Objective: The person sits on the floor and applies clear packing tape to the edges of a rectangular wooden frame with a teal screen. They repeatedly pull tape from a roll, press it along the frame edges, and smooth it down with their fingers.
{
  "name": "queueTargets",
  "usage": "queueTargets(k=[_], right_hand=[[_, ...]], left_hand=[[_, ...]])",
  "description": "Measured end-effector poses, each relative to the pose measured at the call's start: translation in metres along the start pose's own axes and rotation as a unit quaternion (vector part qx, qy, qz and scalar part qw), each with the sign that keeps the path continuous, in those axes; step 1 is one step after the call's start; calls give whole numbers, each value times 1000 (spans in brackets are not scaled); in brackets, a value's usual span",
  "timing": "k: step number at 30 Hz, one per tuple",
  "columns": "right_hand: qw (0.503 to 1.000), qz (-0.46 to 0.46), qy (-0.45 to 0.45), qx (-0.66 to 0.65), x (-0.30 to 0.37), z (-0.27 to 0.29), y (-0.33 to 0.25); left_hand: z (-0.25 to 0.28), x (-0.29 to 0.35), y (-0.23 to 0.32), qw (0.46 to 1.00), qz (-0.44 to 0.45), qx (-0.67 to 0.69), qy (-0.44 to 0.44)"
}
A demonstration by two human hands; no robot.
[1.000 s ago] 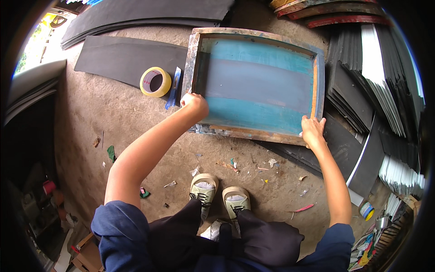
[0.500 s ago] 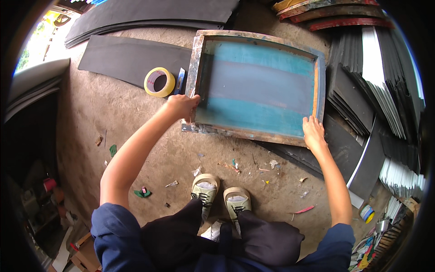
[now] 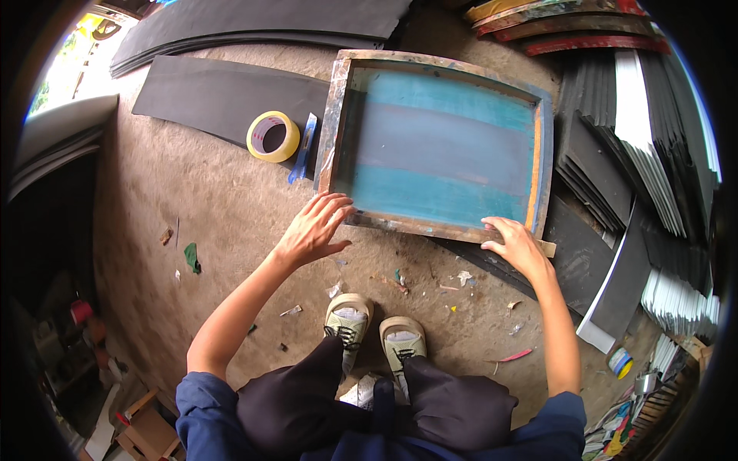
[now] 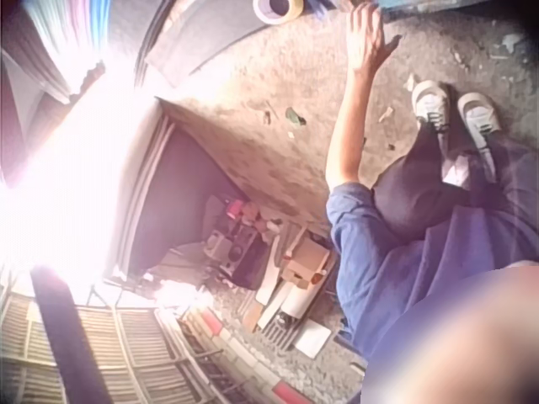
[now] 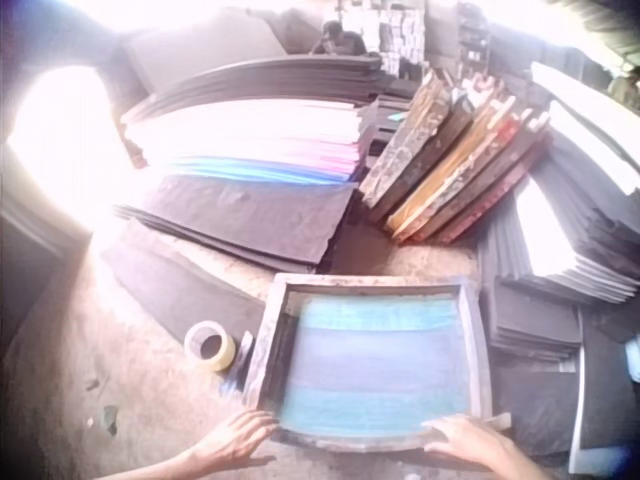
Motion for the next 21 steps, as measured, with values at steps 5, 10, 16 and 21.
queueTargets(k=[5,10,16,21], right_hand=[[999,-35,15,-26,13,10,23],[999,-43,12,-20,16,17,26],[996,-84,-10,9,18,20,42],[998,-70,-7,-8,18,18,48]], left_hand=[[2,4,-10,1000,-19,11,12],[12,-15,-28,1000,-6,22,-9],[17,-46,-47,990,40,119,-69],[16,-69,-55,995,-8,10,-103]])
Point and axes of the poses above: each hand's wrist, its own x-axis away from the middle knuckle, its own z-axis out of the back of the hand, y = z × x, the point moved 7 cm from there along -x, towards the middle knuckle, and after that the axes turned 9 degrees about y, right-handed, at the moved point
